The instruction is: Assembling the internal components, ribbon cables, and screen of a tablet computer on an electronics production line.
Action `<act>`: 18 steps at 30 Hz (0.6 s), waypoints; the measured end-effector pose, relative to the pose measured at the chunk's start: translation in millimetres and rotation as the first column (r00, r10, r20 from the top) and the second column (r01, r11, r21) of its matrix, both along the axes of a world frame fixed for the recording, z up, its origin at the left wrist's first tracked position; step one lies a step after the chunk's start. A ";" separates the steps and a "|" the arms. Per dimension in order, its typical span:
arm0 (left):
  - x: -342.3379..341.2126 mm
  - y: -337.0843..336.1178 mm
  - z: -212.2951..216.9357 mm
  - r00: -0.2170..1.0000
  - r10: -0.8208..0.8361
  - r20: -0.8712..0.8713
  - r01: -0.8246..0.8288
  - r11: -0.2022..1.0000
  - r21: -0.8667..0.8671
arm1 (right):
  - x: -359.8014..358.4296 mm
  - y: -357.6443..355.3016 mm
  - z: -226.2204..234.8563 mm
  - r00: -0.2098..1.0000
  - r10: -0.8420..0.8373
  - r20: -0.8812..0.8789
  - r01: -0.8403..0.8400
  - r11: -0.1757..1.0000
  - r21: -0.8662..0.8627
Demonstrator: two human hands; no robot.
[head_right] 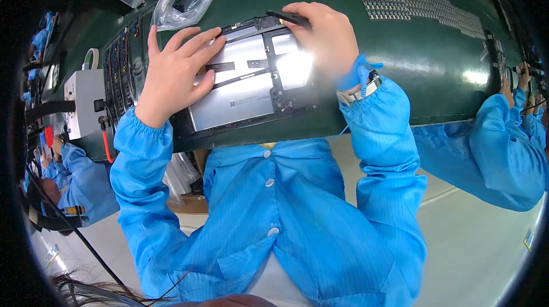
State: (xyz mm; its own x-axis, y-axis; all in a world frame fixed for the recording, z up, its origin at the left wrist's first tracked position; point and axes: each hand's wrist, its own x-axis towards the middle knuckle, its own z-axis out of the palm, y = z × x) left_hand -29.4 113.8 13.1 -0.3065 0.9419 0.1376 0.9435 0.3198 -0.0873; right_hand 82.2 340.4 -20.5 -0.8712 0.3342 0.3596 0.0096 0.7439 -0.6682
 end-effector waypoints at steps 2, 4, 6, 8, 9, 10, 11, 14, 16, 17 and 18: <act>1.5 2.5 2.1 0.997 -0.032 -0.071 0.033 0.999 0.012 | 2.6 -1.5 -0.1 0.999 -0.002 0.043 -0.002 0.995 0.101; 3.4 7.6 7.8 0.994 -0.068 -0.083 0.069 0.998 0.011 | 3.8 -3.5 -1.9 1.000 0.004 0.017 -0.006 0.995 0.096; 3.4 13.0 11.8 0.990 -0.098 -0.098 0.100 0.995 0.011 | 4.7 -5.2 -1.2 0.998 -0.020 0.055 0.011 0.987 0.161; -1.6 20.5 13.5 0.960 -0.261 -0.106 0.245 0.959 -0.142 | 5.6 -4.9 -1.2 0.999 -0.015 0.046 0.008 0.989 0.150; -2.3 23.4 14.9 0.959 -0.262 -0.108 0.246 0.958 -0.145 | 6.2 -5.0 -1.2 0.999 -0.008 0.038 0.003 0.990 0.142; -3.2 27.2 16.4 0.946 -0.306 -0.110 0.284 0.942 -0.176 | 6.3 -4.4 -1.6 0.999 -0.012 0.036 0.007 0.990 0.140; -3.4 30.2 18.0 0.931 -0.349 -0.112 0.322 0.924 -0.206 | 6.1 -3.9 -2.5 0.999 -0.008 0.034 0.003 0.989 0.150; -3.2 37.9 21.5 0.913 -0.389 -0.121 0.352 0.903 -0.247 | 5.8 -2.3 -3.9 0.999 -0.007 0.032 0.002 0.989 0.148; -2.2 44.8 23.4 0.891 -0.426 -0.156 0.380 0.889 -0.257 | 5.5 -0.6 -5.1 0.999 -0.004 0.034 -0.001 0.991 0.136; -0.9 47.5 23.8 0.869 -0.456 -0.189 0.402 0.876 -0.267 | 4.8 0.4 -6.0 1.000 0.000 0.023 -0.002 0.995 0.104; 1.8 49.9 21.1 0.870 -0.455 -0.190 0.401 0.877 -0.264 | 4.4 1.0 -6.6 1.000 0.003 0.012 -0.004 0.997 0.073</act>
State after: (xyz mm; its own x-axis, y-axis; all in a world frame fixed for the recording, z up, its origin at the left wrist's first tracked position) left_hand -27.7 163.7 34.2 0.1509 0.9867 -0.0602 0.9240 -0.1624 -0.3461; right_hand 86.5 341.4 -27.0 -0.8768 0.3040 0.3726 0.0143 0.7910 -0.6117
